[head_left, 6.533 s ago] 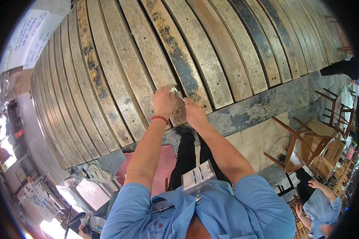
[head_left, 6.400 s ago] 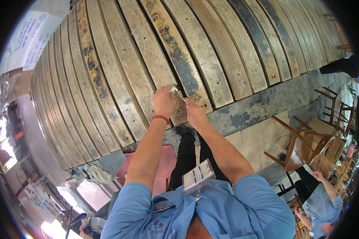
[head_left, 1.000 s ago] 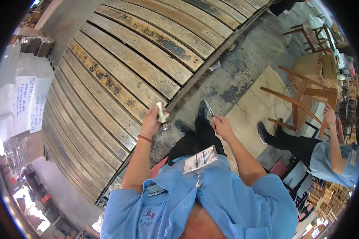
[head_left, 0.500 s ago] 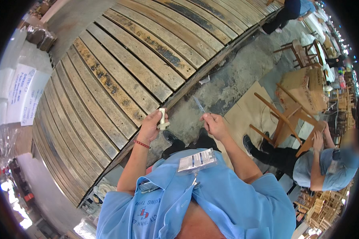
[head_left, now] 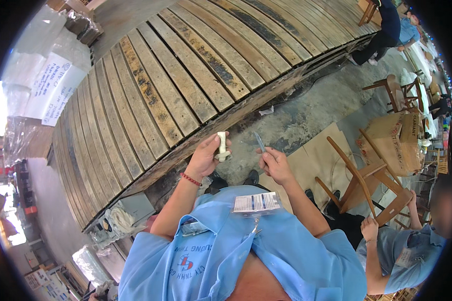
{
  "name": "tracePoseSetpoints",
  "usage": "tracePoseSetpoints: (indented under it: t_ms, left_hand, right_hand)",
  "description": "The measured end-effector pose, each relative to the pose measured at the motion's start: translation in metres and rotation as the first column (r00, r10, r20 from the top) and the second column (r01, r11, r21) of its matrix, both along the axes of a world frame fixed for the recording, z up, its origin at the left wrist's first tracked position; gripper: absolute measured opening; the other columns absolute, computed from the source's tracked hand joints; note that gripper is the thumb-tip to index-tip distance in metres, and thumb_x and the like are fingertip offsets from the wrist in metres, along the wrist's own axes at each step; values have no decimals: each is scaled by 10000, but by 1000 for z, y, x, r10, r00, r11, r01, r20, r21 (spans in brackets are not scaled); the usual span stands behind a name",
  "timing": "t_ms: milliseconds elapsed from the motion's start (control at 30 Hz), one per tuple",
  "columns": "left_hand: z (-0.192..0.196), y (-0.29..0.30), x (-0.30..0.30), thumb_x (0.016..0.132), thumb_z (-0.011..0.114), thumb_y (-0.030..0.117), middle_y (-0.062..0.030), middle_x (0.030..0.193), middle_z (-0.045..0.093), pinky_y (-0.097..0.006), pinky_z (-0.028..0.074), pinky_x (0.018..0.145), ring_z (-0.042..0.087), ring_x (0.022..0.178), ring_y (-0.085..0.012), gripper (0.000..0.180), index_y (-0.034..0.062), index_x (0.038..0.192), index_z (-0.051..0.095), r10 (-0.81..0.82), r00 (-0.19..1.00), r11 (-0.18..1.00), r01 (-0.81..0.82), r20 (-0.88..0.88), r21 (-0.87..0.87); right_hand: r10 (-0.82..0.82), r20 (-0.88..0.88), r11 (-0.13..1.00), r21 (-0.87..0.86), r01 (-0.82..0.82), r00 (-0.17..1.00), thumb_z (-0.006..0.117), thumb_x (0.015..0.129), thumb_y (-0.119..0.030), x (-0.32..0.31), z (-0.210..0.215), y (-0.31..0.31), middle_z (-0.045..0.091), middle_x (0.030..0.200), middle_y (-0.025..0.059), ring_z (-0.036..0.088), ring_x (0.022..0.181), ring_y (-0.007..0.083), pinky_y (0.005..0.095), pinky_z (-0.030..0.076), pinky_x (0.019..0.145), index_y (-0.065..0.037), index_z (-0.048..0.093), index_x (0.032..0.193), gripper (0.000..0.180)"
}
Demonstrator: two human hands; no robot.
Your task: The person lifts and positions a black chair, then uses a red power sander to smooth the chair legs. They walk to a workbench, use a small tool to scrape or clean a white plastic piece, and handle a black cylindrical object. Other workers are visible in the background.
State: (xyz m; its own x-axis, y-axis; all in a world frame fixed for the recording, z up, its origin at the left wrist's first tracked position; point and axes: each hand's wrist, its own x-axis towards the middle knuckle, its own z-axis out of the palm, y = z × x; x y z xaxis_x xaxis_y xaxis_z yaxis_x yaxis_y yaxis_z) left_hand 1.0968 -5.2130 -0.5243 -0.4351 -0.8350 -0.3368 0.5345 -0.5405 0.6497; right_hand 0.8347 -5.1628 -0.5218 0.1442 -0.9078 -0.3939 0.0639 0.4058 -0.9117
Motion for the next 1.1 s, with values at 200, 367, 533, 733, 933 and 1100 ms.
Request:
tracePoseSetpoints:
  t_ms: [200, 367, 533, 733, 933, 1100]
  left_hand:
    - [14, 19, -20, 1058, 508, 322, -53, 989, 652, -292, 535, 784, 645, 859, -157, 425, 26, 1363, 519, -34, 997, 997, 38, 73, -61]
    - [31, 29, -28, 1038, 559, 322, -49, 970, 638, -276, 511, 754, 617, 819, -133, 381, 19, 1269, 546, -30, 973, 981, 72, 227, -182]
    - [62, 40, -28, 1026, 576, 238, -38, 933, 646, -258, 502, 706, 605, 809, -97, 305, -24, 1181, 558, 54, 877, 948, 105, 477, -301]
    - [86, 48, -26, 988, 592, 173, -48, 884, 659, -251, 495, 655, 606, 747, -93, 251, -39, 1122, 584, 182, 750, 932, 76, 637, -355]
    - [92, 51, -17, 979, 592, 161, -51, 869, 664, -255, 497, 642, 604, 728, -88, 236, -38, 1107, 590, 207, 724, 930, 64, 657, -363]
    - [97, 53, -13, 994, 576, 164, -51, 872, 662, -257, 506, 646, 605, 732, -88, 232, -30, 1121, 586, 201, 703, 934, 72, 682, -350]
  right_hand:
    - [91, 36, 995, -33, -90, 995, 456, 1032, -99, -15, 15, 17, 605, 786, 24, 458, 591, 59, 223, 394, 525, -14, 547, 1360, 352]
    - [155, -272, 921, -309, -239, 950, 477, 1008, -83, -16, 39, 24, 614, 814, 53, 532, 646, 122, 264, 451, 600, -31, 516, 1400, 397]
    - [50, -593, 753, -507, -420, 804, 544, 913, -15, -1, 68, 27, 673, 924, 169, 670, 837, 344, 392, 541, 734, -46, 547, 1359, 448]
    - [-54, -690, 654, -571, -496, 722, 587, 828, 8, 18, 91, 33, 628, 907, 134, 649, 824, 337, 434, 537, 703, -57, 541, 1345, 524]
    - [-79, -712, 636, -575, -515, 698, 593, 847, -12, 34, 94, 37, 617, 911, 126, 644, 810, 337, 440, 537, 677, -72, 541, 1364, 523]
    - [-78, -726, 651, -556, -517, 683, 597, 894, -59, 41, 95, 39, 615, 916, 132, 643, 804, 345, 445, 535, 664, -73, 537, 1379, 489]
